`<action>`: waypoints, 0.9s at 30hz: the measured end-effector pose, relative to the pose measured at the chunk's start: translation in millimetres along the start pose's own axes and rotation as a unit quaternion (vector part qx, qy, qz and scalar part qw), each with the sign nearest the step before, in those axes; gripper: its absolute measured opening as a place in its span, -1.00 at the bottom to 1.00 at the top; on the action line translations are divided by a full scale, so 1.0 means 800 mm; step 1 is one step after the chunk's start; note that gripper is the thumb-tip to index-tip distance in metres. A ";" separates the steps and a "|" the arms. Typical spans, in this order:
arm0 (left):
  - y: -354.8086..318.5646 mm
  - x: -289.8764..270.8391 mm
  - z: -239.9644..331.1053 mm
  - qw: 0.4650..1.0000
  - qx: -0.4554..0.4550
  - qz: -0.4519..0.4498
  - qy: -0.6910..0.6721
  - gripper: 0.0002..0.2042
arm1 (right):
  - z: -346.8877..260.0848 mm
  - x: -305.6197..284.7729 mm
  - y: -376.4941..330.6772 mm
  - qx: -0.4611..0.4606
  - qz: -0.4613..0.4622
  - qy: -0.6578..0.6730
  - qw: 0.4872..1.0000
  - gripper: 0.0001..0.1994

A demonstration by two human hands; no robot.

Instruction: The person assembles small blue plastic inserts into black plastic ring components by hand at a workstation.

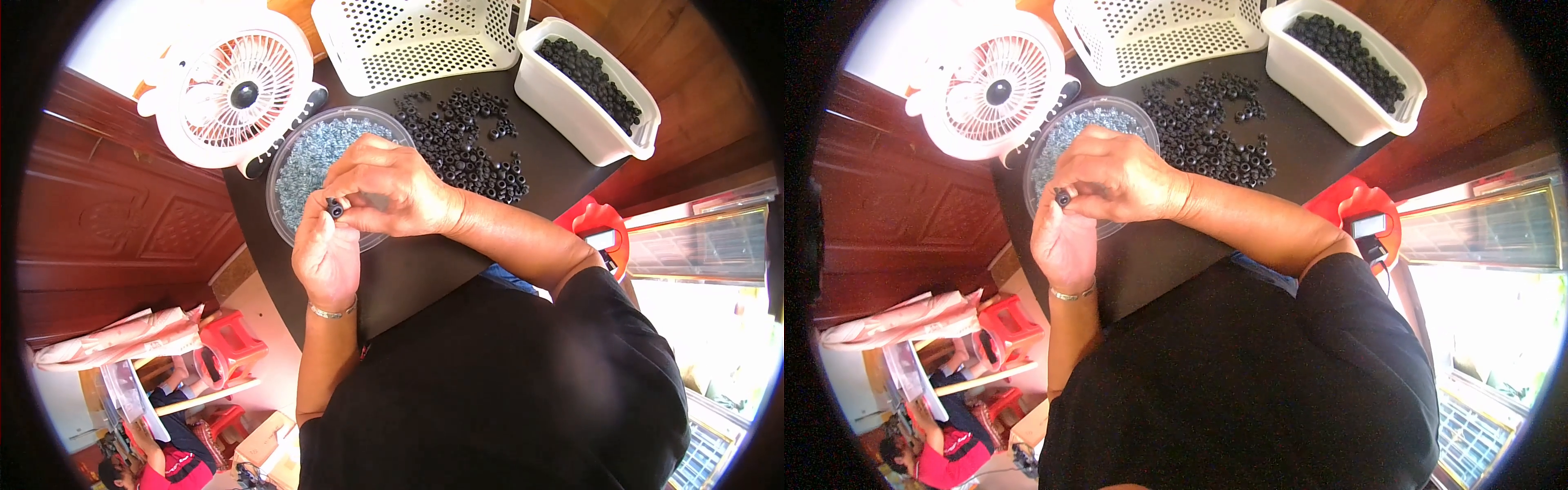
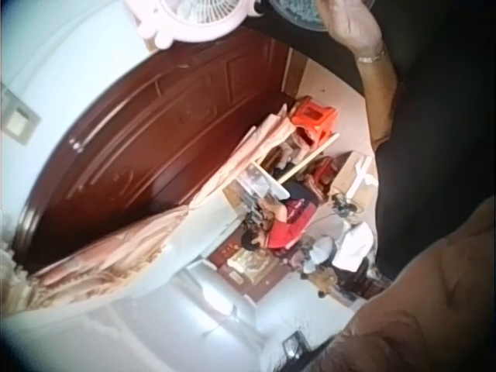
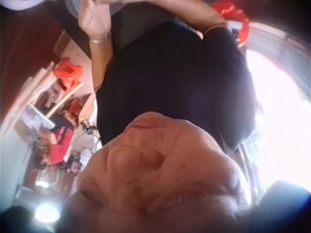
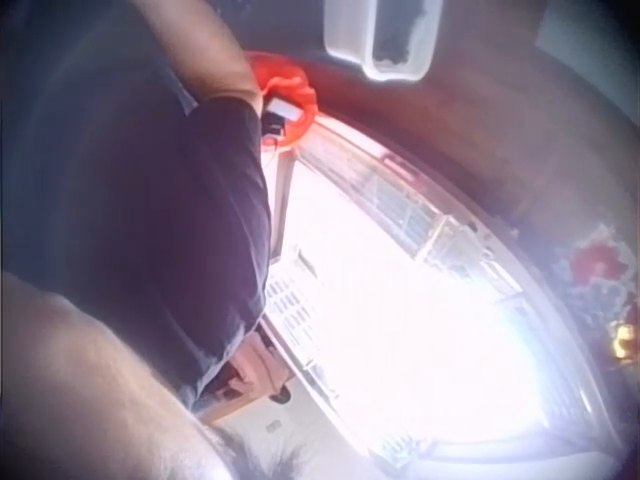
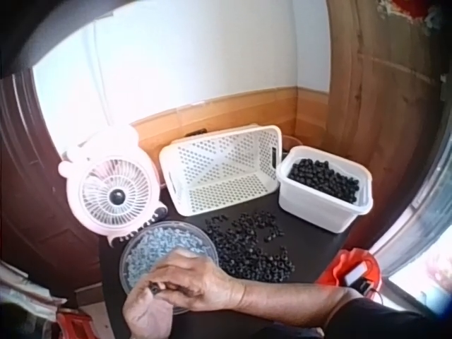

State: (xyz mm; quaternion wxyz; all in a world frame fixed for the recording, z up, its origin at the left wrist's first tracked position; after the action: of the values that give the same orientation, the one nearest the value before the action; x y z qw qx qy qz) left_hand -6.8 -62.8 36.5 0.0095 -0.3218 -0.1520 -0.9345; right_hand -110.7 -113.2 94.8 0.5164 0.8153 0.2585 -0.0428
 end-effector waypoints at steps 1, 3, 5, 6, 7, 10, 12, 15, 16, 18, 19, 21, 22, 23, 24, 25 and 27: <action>-0.001 -0.001 0.000 1.000 0.000 0.004 0.005 -0.73 | -0.002 -0.001 0.000 -0.012 0.004 -0.016 1.000 -0.62; 0.000 0.001 0.000 1.000 -0.003 0.002 0.014 -0.73 | -0.002 -0.001 -0.001 -0.013 0.001 -0.023 1.000 -0.63; 0.001 -0.002 0.001 1.000 -0.004 0.003 0.025 -0.73 | -0.003 -0.002 0.001 -0.016 -0.003 -0.026 1.000 -0.64; 0.001 -0.004 0.001 1.000 -0.004 -0.018 0.012 -0.71 | -0.002 -0.003 0.004 -0.012 -0.014 0.005 1.000 -0.68; 0.001 -0.003 0.000 0.999 -0.005 -0.039 -0.001 -0.70 | -0.001 -0.003 0.005 -0.009 -0.024 0.034 0.999 -0.72; 0.001 -0.007 -0.003 1.000 -0.021 -0.002 -0.014 -0.57 | 0.009 -0.005 0.004 -0.009 -0.021 0.094 0.995 -0.85; 0.002 -0.010 -0.008 0.999 -0.031 -0.035 -0.011 -0.55 | 0.016 0.000 0.001 0.067 -0.032 0.159 0.984 -0.89; 0.001 -0.008 -0.012 0.997 -0.040 -0.068 -0.007 -0.52 | 0.023 0.005 -0.002 0.115 -0.038 0.224 0.967 -0.90; 0.000 -0.009 -0.013 0.997 -0.041 -0.068 -0.007 -0.51 | 0.025 0.008 -0.004 0.155 -0.042 0.247 0.956 -0.90; 0.001 -0.009 -0.013 0.997 -0.043 -0.056 -0.004 -0.51 | 0.030 0.011 -0.007 0.196 -0.045 0.269 0.942 -0.89; 0.001 -0.008 -0.013 0.998 -0.044 -0.044 -0.002 -0.51 | 0.030 0.010 -0.007 0.190 -0.042 0.247 0.949 -0.90; 0.002 0.003 -0.010 0.999 -0.041 -0.011 0.012 -0.59 | 0.033 0.010 -0.008 0.186 -0.038 0.225 0.956 -0.90; 0.002 0.002 -0.007 0.999 -0.035 0.022 0.026 -0.65 | 0.031 0.008 -0.007 0.139 -0.029 0.173 0.975 -0.91; 0.001 -0.002 -0.008 0.999 -0.036 0.022 0.026 -0.65 | 0.027 0.005 -0.005 0.091 -0.019 0.121 0.988 -0.91; 0.002 -0.004 -0.009 0.999 -0.033 -0.008 0.007 -0.62 | 0.026 0.004 -0.005 0.092 -0.019 0.121 0.988 -0.91; 0.001 -0.005 -0.010 0.999 -0.031 -0.037 -0.012 -0.58 | 0.026 0.004 -0.005 0.089 -0.016 0.097 0.991 -0.92; 0.000 -0.011 -0.012 0.999 -0.033 -0.026 -0.021 -0.60 | 0.025 0.003 -0.005 0.086 -0.015 0.074 0.993 -0.92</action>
State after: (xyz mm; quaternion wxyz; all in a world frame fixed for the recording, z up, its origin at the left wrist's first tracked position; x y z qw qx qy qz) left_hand -5.4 -66.5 24.2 -0.0284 -0.3373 -0.1299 -0.9319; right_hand -106.4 -128.5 81.6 0.4231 0.8537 0.3032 -0.0119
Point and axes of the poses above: each hand's wrist, its own y-axis towards the middle knuckle, its own x-axis out of the palm, z = x × y, the point moved 7 cm from there along y, towards the middle knuckle, and after that the axes turned 1 degree about -x, right-handed, at the moved point
